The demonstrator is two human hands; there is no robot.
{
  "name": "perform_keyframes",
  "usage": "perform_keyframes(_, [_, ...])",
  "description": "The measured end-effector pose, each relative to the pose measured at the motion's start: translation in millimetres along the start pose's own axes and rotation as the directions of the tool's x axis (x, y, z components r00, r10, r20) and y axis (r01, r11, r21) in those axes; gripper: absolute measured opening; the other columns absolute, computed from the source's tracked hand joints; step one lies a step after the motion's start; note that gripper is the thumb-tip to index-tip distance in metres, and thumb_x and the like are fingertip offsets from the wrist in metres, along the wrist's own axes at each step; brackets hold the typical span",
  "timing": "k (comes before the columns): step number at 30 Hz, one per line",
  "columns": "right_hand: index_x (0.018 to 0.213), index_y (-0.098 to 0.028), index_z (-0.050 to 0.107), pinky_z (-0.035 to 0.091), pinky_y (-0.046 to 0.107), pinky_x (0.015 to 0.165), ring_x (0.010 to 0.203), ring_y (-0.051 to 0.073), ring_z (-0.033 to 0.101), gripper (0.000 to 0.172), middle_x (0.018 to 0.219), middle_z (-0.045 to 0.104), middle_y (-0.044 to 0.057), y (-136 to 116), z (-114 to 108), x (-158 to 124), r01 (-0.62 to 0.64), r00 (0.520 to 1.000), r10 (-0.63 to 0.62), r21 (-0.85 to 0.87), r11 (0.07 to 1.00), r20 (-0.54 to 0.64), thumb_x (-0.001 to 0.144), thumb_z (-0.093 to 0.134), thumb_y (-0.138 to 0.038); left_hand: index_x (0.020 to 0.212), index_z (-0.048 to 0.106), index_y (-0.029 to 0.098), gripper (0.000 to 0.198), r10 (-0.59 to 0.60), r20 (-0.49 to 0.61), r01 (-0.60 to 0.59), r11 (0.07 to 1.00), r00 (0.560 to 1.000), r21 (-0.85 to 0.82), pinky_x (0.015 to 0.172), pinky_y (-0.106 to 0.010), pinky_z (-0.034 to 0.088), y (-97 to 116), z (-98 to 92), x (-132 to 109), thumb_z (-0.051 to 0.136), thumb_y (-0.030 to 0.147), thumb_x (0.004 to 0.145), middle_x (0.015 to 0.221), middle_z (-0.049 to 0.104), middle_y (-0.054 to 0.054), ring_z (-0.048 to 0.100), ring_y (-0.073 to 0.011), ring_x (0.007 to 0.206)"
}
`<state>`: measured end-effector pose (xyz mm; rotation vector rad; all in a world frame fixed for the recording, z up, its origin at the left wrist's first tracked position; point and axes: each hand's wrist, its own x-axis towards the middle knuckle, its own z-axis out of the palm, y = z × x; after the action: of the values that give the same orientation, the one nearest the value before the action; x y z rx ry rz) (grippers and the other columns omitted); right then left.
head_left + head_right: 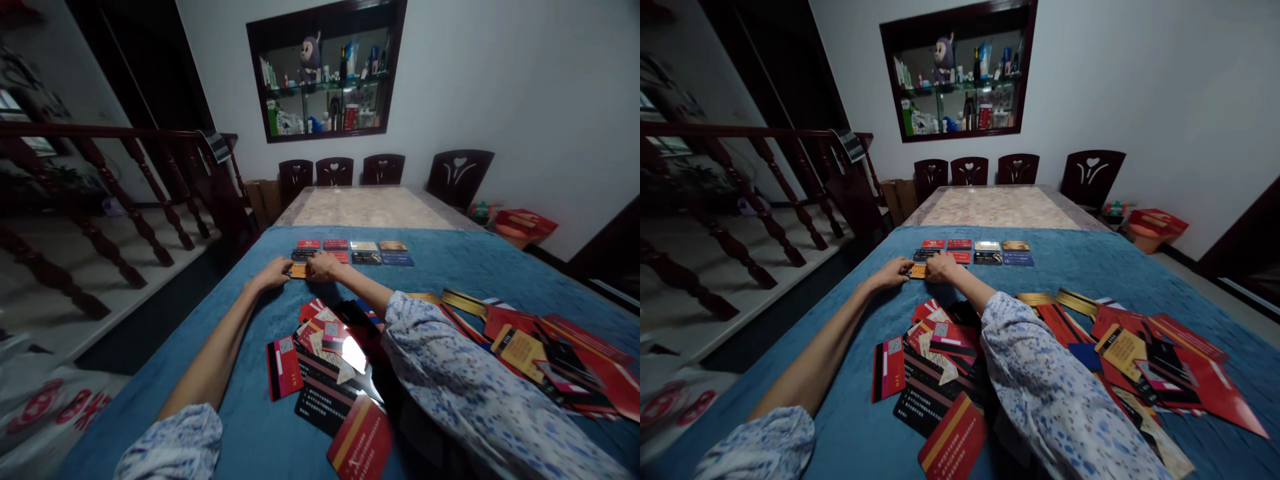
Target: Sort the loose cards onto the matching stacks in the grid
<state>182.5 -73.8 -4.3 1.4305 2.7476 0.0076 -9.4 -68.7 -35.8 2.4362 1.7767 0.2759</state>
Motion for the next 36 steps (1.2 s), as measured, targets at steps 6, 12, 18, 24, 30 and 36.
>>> perform_keyframes(6, [0.119, -0.018, 0.067, 0.050, 0.043, 0.094, 0.123, 0.034, 0.053, 0.039, 0.131, 0.060, 0.018, -1.1, -3.2, 1.9, 0.005, 1.000, -0.005, -0.009, 1.000, 0.016, 0.087, 0.055, -0.036, 0.087, 0.067, 0.015, 0.025, 0.010, 0.000, -0.010, 1.000, 1.000, -0.023, 0.086, -0.030, 0.049, -4.3, 2.9, 3.0, 0.060, 0.012, 0.064, 0.096, 0.063, -0.006, 0.060, -0.0224, 0.093])
perform_keyframes(12, [0.117, -0.012, 0.068, 0.052, 0.044, 0.093, 0.121, 0.035, 0.056, 0.041, 0.130, 0.060, 0.022, -3.2, -5.1, 6.6, -0.006, 0.999, 0.006, -0.006, 1.000, 0.047, 0.086, 0.055, -0.034, 0.085, 0.066, 0.015, 0.026, 0.031, 0.001, -0.031, 0.996, 1.000, -0.078, 0.080, -0.030, 0.050, -7.9, 1.2, 4.5, 0.060, 0.012, 0.059, 0.087, 0.064, -0.004, 0.060, -0.0215, 0.087])
perform_keyframes(18, [0.120, -0.008, 0.067, 0.051, 0.043, 0.095, 0.120, 0.035, 0.058, 0.045, 0.128, 0.062, 0.025, -5.8, -6.1, 14.3, -0.020, 0.996, 0.021, -0.010, 1.000, 0.089, 0.082, 0.057, -0.030, 0.084, 0.066, 0.014, 0.026, 0.039, -0.021, -0.042, 0.992, 0.999, -0.123, 0.079, -0.029, 0.050, -9.7, 3.5, 2.8, 0.055, 0.010, 0.061, 0.085, 0.065, -0.005, 0.061, -0.0213, 0.085])
perform_keyframes(24, [0.124, -0.007, 0.064, 0.051, 0.043, 0.096, 0.121, 0.034, 0.058, 0.048, 0.128, 0.062, 0.025, -8.1, -6.1, 19.9, -0.039, 0.993, 0.040, -0.014, 0.999, 0.112, 0.082, 0.057, -0.029, 0.084, 0.067, 0.015, 0.029, 0.019, -0.050, -0.022, 0.998, 0.999, -0.059, 0.080, -0.030, 0.050, -4.2, 10.0, 5.1, 0.051, 0.006, 0.061, 0.087, 0.066, -0.007, 0.062, -0.0221, 0.087])
perform_keyframes(30, [0.122, -0.007, 0.065, 0.052, 0.042, 0.095, 0.118, 0.034, 0.060, 0.047, 0.123, 0.065, 0.025, -9.5, -9.5, 17.8, -0.041, 0.993, 0.042, -0.010, 0.999, 0.112, 0.081, 0.059, -0.028, 0.086, 0.068, 0.017, 0.033, 0.016, -0.053, -0.019, 0.998, 0.998, -0.058, 0.079, -0.029, 0.049, -1.0, 8.5, 3.2, 0.051, 0.007, 0.060, 0.078, 0.065, -0.004, 0.061, -0.0213, 0.083])
perform_keyframes(36, [0.121, -0.010, 0.066, 0.052, 0.048, 0.093, 0.114, 0.034, 0.062, 0.043, 0.121, 0.066, 0.023, -5.8, -15.5, 6.6, -0.013, 0.997, 0.013, -0.003, 1.000, 0.071, 0.084, 0.058, -0.030, 0.096, 0.069, 0.014, 0.037, -0.009, -0.056, 0.007, 0.999, 0.998, -0.041, 0.083, -0.031, 0.049, 3.3, 2.4, -3.4, 0.051, 0.007, 0.064, 0.085, 0.066, -0.005, 0.062, -0.0216, 0.085])
